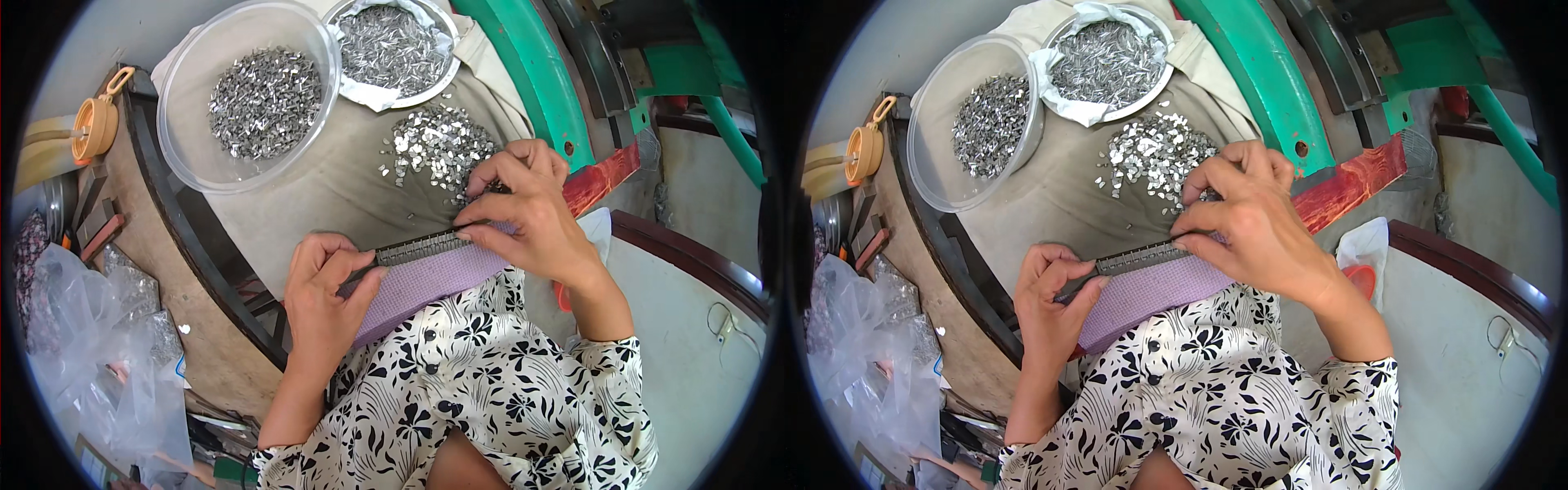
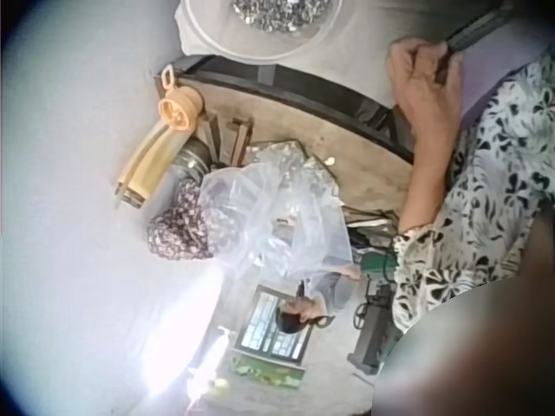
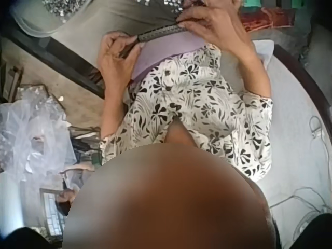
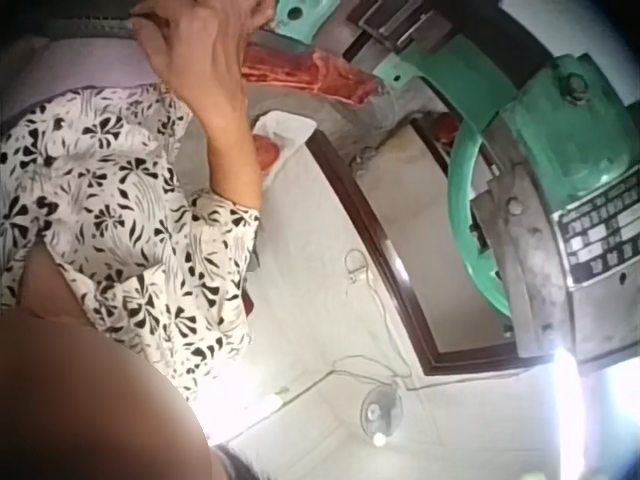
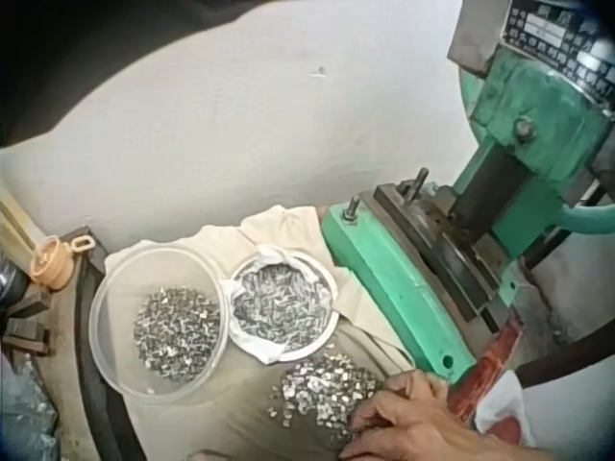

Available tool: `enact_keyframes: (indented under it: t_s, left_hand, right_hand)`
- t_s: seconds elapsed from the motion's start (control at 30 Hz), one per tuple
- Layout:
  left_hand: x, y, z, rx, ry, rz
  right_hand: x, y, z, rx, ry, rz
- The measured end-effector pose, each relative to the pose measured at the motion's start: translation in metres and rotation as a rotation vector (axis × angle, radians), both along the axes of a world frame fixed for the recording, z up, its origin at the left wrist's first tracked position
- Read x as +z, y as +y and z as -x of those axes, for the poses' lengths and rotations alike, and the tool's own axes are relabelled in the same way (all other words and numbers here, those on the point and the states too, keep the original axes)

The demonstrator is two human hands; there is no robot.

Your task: Manually arranging small metal components into a jig and then using a mechanical press machine to process them.

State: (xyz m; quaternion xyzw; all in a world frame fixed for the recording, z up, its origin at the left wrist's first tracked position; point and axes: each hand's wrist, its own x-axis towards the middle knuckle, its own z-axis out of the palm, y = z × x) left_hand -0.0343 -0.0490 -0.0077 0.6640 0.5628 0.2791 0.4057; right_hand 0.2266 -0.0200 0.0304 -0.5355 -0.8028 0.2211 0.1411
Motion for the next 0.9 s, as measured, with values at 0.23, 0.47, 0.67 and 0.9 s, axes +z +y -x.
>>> enact_keyframes:
  t_s: [0.23,0.47,0.67,0.9]
  left_hand:
    - [-0.003,-0.002,0.002,-0.032,0.005,-0.021]
    - [-0.003,-0.001,0.001,-0.009,-0.018,-0.027]
    - [-0.002,-0.001,0.001,-0.009,-0.024,-0.023]
    - [-0.001,0.0,0.001,-0.021,-0.007,-0.036]
  right_hand:
    - [-0.006,0.007,0.009,0.011,0.105,0.048]
    - [-0.009,0.008,0.019,0.053,0.093,0.074]
    - [-0.009,0.009,0.022,0.061,0.049,0.1]
    - [-0.012,0.011,0.031,0.082,0.109,0.095]
